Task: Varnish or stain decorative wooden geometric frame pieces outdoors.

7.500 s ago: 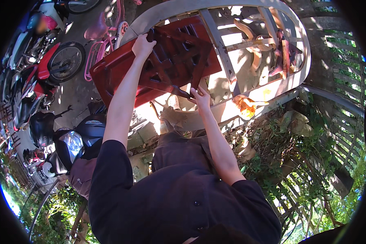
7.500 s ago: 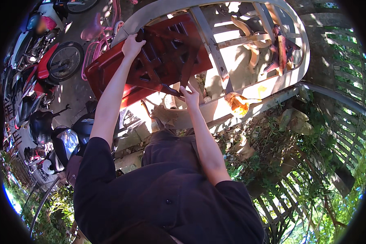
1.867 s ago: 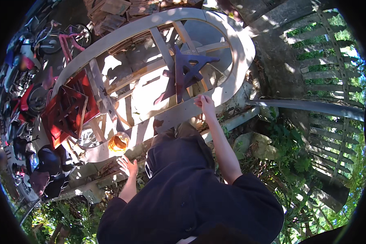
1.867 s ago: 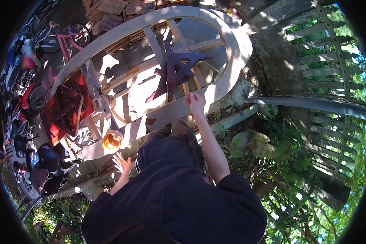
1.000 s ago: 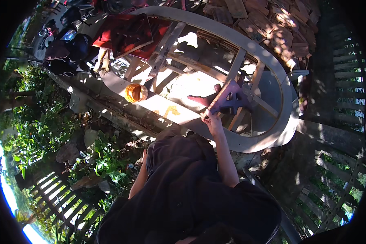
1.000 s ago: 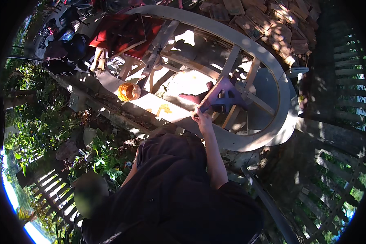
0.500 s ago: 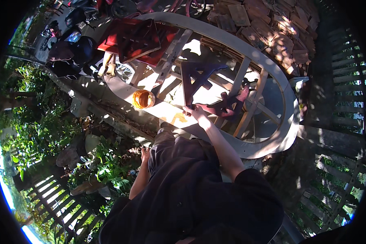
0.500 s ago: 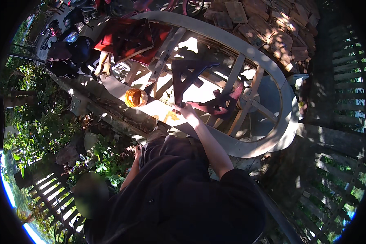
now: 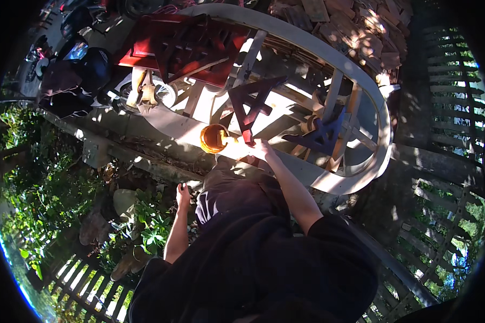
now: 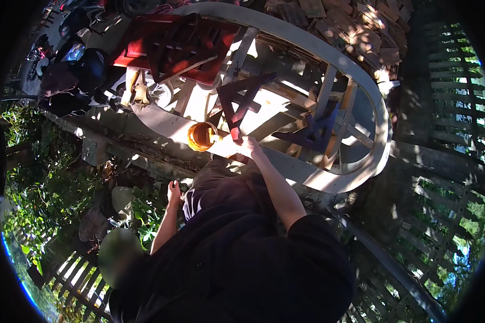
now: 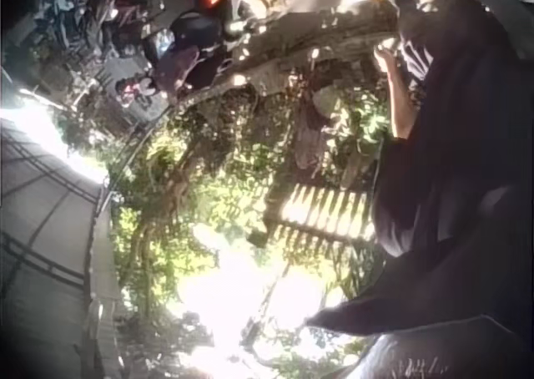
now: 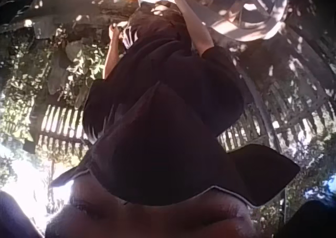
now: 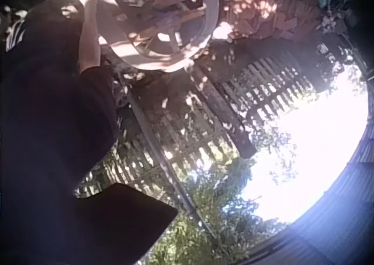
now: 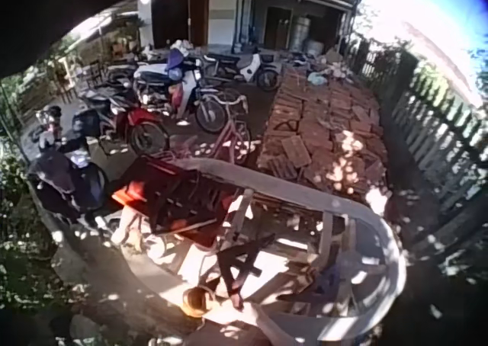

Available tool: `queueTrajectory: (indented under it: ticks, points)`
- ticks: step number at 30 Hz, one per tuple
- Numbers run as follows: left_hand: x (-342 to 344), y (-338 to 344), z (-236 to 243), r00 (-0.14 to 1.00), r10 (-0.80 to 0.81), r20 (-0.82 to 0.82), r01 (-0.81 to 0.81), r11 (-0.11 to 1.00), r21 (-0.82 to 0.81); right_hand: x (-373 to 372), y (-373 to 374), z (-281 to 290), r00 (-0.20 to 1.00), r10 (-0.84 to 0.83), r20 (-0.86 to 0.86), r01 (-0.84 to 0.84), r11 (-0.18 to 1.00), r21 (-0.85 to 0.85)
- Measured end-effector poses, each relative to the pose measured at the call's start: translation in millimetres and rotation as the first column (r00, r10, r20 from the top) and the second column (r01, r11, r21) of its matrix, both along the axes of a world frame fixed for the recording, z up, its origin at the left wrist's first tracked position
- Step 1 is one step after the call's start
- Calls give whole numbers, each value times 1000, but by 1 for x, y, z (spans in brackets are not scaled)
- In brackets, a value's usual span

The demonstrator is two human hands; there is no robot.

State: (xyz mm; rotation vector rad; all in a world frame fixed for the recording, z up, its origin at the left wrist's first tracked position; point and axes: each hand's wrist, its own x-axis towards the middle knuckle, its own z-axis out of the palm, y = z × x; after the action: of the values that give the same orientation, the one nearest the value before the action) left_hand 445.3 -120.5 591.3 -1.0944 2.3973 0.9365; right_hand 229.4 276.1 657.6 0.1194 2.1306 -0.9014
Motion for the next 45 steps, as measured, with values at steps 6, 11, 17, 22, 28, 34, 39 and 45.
queueTrajectory:
  ticks: [6, 11, 17, 22, 28, 34, 39, 45]
  points:
    - [-89, -26, 7, 971, -70, -228, 88, 994, 71, 16, -15, 46, 974, -3, -225, 64, 962, 265]
    - [-178, 29, 90, 918, -128, -377, 248, 925, 289, 20, -47, 96, 858, -309, -411, 246, 948, -200]
    - [-215, 84, 146, 865, -366, -344, 440, 883, 165, -1, -94, 103, 607, -4, -794, -122, 988, -98]
    - [-219, 86, 156, 853, -459, -250, 465, 884, -37, -7, -110, 127, 807, -93, -583, -33, 979, -201]
    - [-242, 77, 162, 750, -583, -313, 596, 800, -61, -3, -108, 113, 757, -123, -641, -1, 982, -190]
    - [-263, 66, 162, 682, -671, -289, 655, 737, -165, -4, -113, 137, 657, -198, -727, 41, 973, -228]
    - [-279, 51, 160, 659, -700, -274, 667, 713, -215, -6, -120, 152, 790, -381, -481, 207, 903, -377]
    - [-291, 16, 165, 685, -697, -213, 658, 717, -229, -28, -103, 162, 558, -818, -139, 576, 503, -645]
